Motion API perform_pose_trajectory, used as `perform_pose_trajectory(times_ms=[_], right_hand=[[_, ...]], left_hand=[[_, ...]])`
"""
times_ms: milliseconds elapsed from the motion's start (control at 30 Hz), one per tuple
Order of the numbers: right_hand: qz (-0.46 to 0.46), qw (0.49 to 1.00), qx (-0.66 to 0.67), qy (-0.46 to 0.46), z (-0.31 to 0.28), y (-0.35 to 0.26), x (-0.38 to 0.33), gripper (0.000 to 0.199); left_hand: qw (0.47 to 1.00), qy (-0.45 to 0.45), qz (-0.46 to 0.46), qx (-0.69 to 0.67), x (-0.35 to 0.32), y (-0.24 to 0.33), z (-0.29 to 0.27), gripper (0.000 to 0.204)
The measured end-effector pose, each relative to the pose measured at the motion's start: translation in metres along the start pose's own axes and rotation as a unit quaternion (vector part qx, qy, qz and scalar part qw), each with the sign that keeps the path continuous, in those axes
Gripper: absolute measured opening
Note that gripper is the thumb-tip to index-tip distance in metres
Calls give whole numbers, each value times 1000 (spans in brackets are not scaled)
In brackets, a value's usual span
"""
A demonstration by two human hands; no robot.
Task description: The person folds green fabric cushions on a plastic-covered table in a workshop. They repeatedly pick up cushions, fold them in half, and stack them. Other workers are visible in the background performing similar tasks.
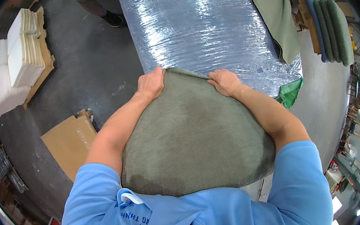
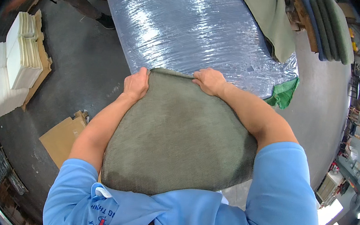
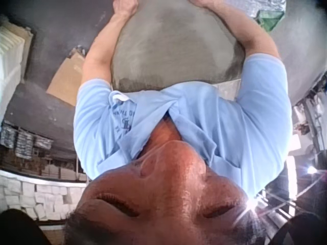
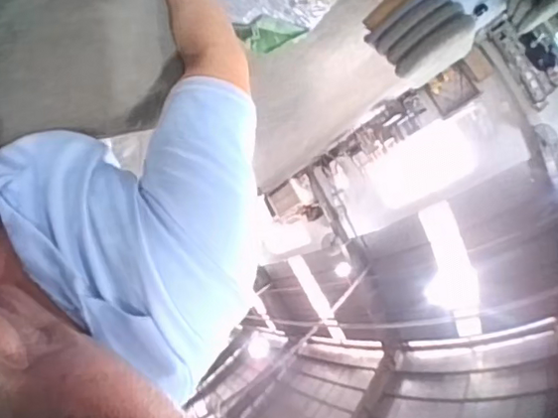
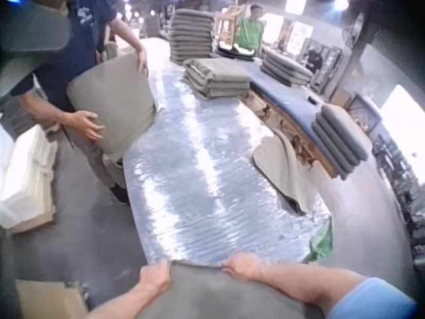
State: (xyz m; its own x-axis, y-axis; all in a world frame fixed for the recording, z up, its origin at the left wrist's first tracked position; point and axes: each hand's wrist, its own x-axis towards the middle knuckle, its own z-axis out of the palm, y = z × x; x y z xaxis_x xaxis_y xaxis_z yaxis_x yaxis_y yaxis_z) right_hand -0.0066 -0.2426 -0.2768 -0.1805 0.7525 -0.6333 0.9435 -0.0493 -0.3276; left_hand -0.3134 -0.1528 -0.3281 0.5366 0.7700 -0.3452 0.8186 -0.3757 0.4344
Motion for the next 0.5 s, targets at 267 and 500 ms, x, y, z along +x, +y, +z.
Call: perform_pose_trajectory(times_ms=[267,500], right_hand=[[7,995,-11,101,20,8,5,31],[19,987,59,147,-48,15,-55,47]], left_hand=[[999,-22,-4,30,0,7,-6,34],[980,84,174,46,-34,10,-54,33]])
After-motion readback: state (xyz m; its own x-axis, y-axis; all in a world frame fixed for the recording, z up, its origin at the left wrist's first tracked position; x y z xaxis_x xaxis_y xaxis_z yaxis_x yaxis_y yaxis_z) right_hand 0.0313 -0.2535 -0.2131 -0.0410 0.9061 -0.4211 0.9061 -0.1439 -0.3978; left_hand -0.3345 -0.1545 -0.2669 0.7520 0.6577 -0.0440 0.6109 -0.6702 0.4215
